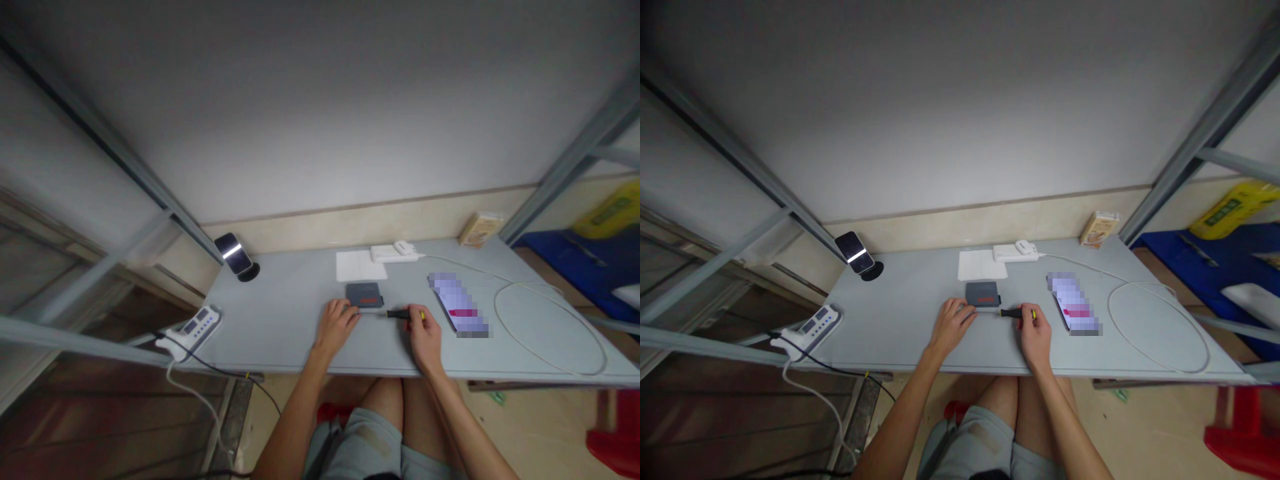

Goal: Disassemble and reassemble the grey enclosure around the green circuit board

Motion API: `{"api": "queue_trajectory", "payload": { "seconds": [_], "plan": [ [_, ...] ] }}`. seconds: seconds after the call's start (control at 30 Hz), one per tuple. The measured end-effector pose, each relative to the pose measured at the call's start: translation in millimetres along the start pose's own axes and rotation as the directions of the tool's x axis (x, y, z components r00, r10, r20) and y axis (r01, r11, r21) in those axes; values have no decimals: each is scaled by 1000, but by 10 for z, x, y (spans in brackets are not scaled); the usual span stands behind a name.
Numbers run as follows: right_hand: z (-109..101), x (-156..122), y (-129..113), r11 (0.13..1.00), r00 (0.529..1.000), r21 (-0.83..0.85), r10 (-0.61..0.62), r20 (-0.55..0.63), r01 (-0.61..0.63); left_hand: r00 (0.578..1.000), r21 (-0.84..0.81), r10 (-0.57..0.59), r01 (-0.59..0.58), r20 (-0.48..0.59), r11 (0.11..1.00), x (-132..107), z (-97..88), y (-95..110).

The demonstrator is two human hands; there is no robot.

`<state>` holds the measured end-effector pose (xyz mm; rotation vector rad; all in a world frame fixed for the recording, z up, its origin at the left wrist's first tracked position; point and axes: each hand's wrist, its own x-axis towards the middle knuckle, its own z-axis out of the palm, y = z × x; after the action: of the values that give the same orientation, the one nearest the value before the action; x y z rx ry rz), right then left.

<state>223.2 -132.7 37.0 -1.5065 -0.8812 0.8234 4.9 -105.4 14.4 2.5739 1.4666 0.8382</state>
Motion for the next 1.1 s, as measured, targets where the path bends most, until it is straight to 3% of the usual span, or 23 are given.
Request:
{"api": "queue_trajectory", "payload": {
  "seconds": [0.23, 0.37, 0.47, 0.57, 0.67, 0.77, 0.93, 1.1],
  "plan": [
    [-5, 3, -11, 1000, 1000, -1, -4, -14, 4, 1000, -26, -15, 15, 6, 1000, -14, -28, 50],
    [-1, 8, -2, 1000, 1000, 0, 15, -21, -15, 989, -114, -117, 107, -90, 988, 18, 3, 6],
    [7, 10, 18, 1000, 1000, -21, 4, 14, -4, 929, -174, -298, 263, -220, 949, 205, 32, -132],
    [15, 15, 47, 998, 999, -53, -12, 53, 15, 898, -172, -371, 336, -238, 926, 525, 57, -311],
    [19, 18, 62, 997, 998, -80, 0, 60, 5, 915, -138, -362, 341, -179, 930, 829, 106, -455],
    [21, 10, 39, 995, 997, -99, 14, 70, -7, 955, -94, -283, 275, -93, 957, 972, 193, -521],
    [35, -17, -43, 997, 994, -78, 12, 109, -4, 961, -90, -268, 262, -65, 961, 893, 315, -533],
    [11, -16, -48, 1000, 995, -27, -8, 96, 11, 954, -97, -286, 278, -89, 956, 809, 310, -525]
  ]
}}
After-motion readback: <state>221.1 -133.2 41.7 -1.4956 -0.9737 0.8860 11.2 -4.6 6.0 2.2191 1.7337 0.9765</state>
